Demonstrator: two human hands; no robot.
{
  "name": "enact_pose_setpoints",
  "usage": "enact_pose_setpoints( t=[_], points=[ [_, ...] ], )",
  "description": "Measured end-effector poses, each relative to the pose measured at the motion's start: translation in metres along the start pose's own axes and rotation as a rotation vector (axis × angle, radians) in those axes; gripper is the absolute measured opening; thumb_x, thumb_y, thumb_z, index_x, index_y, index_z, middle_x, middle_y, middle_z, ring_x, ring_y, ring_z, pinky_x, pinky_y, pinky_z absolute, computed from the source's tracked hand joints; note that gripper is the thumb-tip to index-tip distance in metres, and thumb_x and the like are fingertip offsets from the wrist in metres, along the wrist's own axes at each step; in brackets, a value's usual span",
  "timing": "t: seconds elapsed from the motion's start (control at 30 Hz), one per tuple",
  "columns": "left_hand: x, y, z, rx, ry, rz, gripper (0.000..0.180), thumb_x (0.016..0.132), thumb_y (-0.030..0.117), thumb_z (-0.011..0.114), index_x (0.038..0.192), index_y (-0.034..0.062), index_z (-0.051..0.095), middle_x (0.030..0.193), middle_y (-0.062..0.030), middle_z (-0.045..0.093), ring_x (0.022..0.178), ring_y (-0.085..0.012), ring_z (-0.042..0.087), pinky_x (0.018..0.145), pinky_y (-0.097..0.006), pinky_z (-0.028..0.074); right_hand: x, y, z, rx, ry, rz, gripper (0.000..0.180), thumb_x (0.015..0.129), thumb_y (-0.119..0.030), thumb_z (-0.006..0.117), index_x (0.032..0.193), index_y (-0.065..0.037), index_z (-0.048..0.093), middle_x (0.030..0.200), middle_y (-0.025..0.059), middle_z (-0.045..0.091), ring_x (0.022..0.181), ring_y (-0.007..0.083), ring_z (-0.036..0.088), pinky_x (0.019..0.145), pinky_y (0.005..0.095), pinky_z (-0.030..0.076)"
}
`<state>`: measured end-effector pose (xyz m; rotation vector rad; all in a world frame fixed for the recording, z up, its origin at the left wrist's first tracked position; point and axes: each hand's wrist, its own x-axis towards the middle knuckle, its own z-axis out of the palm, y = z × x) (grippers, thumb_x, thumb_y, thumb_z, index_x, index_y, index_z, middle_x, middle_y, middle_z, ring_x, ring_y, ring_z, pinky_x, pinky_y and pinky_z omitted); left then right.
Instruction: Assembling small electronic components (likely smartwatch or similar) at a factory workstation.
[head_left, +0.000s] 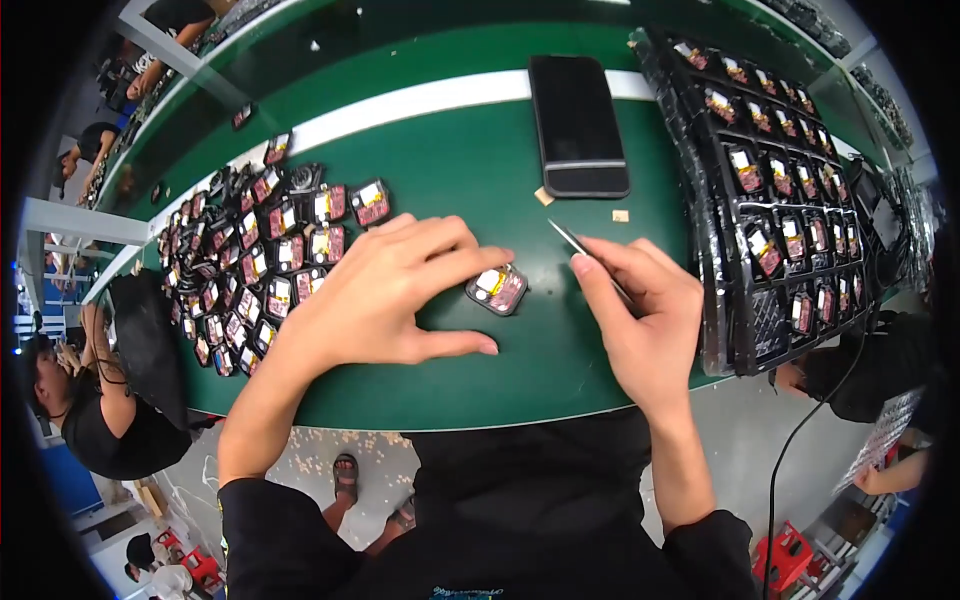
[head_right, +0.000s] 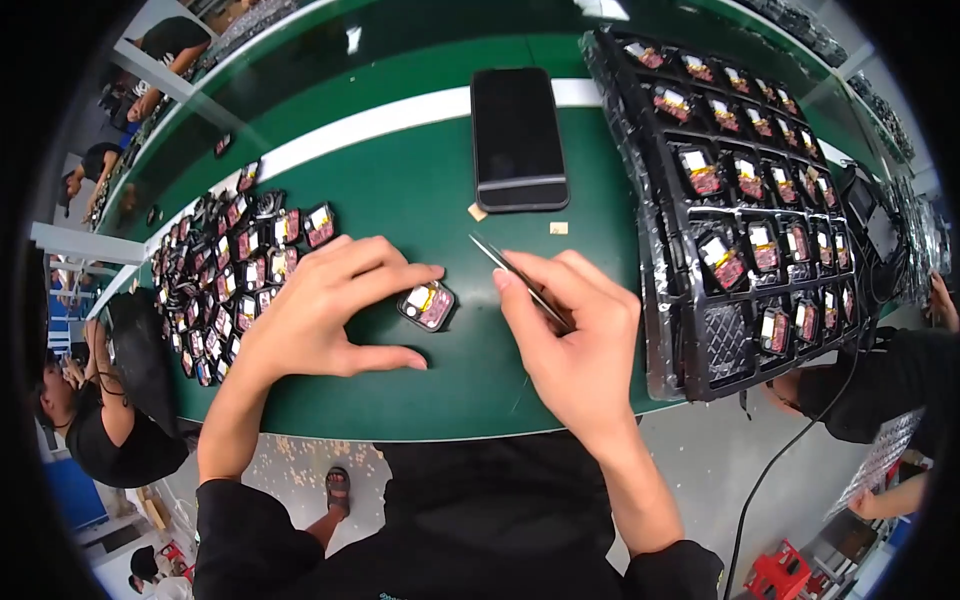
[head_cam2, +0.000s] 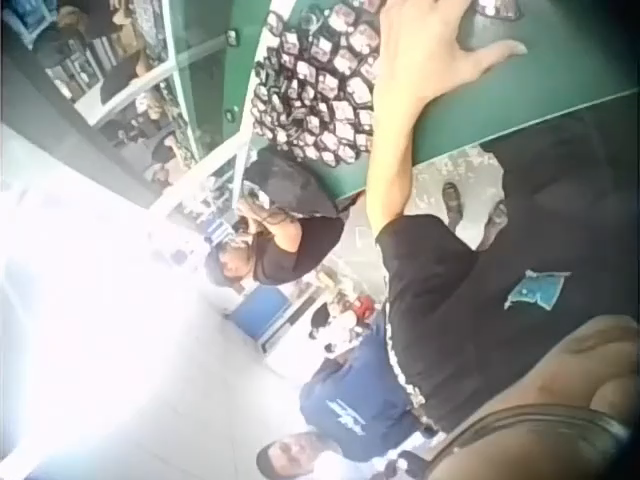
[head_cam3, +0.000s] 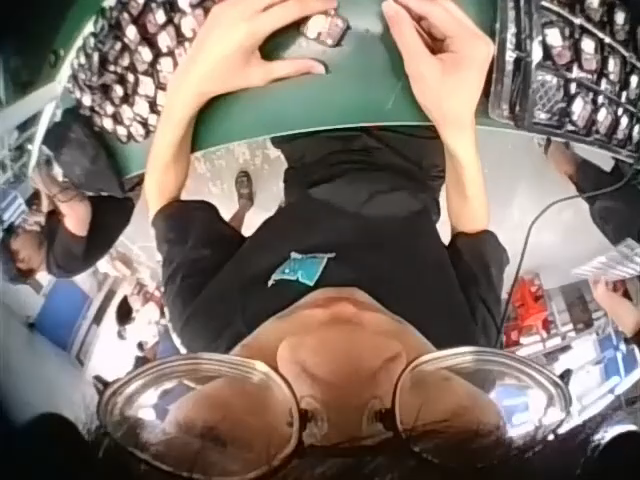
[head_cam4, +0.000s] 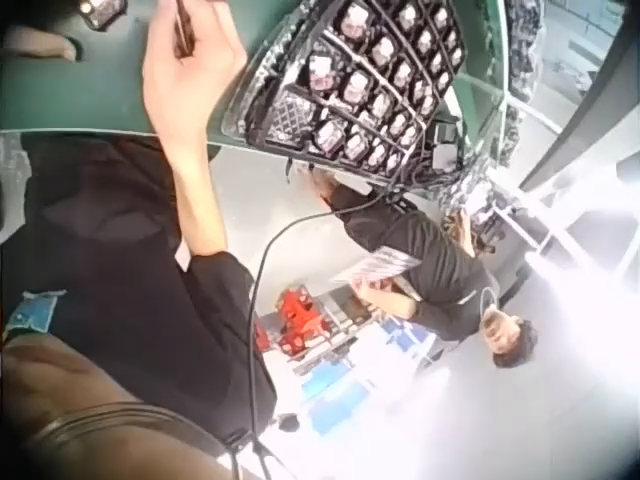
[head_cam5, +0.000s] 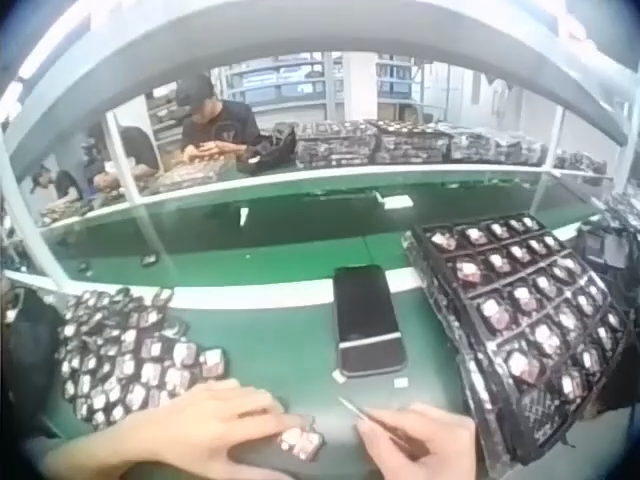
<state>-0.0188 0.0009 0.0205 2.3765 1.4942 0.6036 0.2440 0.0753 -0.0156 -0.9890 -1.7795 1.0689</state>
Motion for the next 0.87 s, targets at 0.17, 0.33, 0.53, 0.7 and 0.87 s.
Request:
enact_pose_setpoints(
  t=[0.17,0.33,0.53,0.7,0.87],
  points=[
    [-0.004,-0.008,0.007,-0.148,0.056,-0.023,0.059,0.074,0.018,0.098,0.129,0.007,0.079,0.105,-0.0083,0.07,0.095,-0.03,0.068,0.084,-0.04,0.054,0.001,-0.006,-0.003,0.002,-0.082,0.001,0.019,0.095,0.001,0.084,0.114,0.003,0.085,0.077,0.0009,0.066,0.063,0.0023,0.053,0.054,0.023,0.036],
    [-0.007,-0.001,0.011,-0.089,-0.005,-0.097,0.059,0.079,0.019,0.094,0.133,0.0074,0.075,0.121,-0.0073,0.066,0.105,-0.0293,0.065,0.089,-0.04,0.049,0.005,-0.008,-0.005,0.092,-0.217,0.087,0.017,0.094,0.003,0.084,0.11,0.004,0.086,0.076,0.0004,0.066,0.065,0.0013,0.054,0.055,0.0222,0.035],
    [-0.005,-0.003,0.009,-0.191,-0.006,-0.108,0.059,0.078,0.024,0.095,0.132,0.0081,0.077,0.115,-0.0071,0.071,0.1,-0.0269,0.065,0.088,-0.038,0.045,0.011,-0.006,-0.013,0.079,-0.274,0.03,0.018,0.09,0.007,0.082,0.107,0.005,0.085,0.074,0.0019,0.068,0.062,0.0013,0.054,0.053,0.0212,0.035],
    [-0.004,-0.01,0.016,-0.227,0.022,-0.063,0.058,0.077,0.026,0.095,0.128,0.0043,0.081,0.1,-0.0061,0.074,0.089,-0.0232,0.064,0.081,-0.035,0.04,0.004,-0.001,-0.006,-0.054,-0.256,-0.169,0.016,0.084,0.007,0.082,0.1,0.003,0.085,0.069,0.0013,0.066,0.052,0.0027,0.048,0.049,0.0232,0.032],
    [-0.001,-0.007,0.013,-0.224,0.007,-0.075,0.058,0.076,0.029,0.096,0.126,0.0036,0.082,0.095,-0.0063,0.073,0.085,-0.02,0.064,0.08,-0.034,0.039,0.002,-0.006,-0.006,-0.109,-0.288,-0.113,0.019,0.083,0.008,0.083,0.101,0.002,0.086,0.071,0.0013,0.066,0.057,0.0053,0.05,0.053,0.0238,0.033]
  ],
)
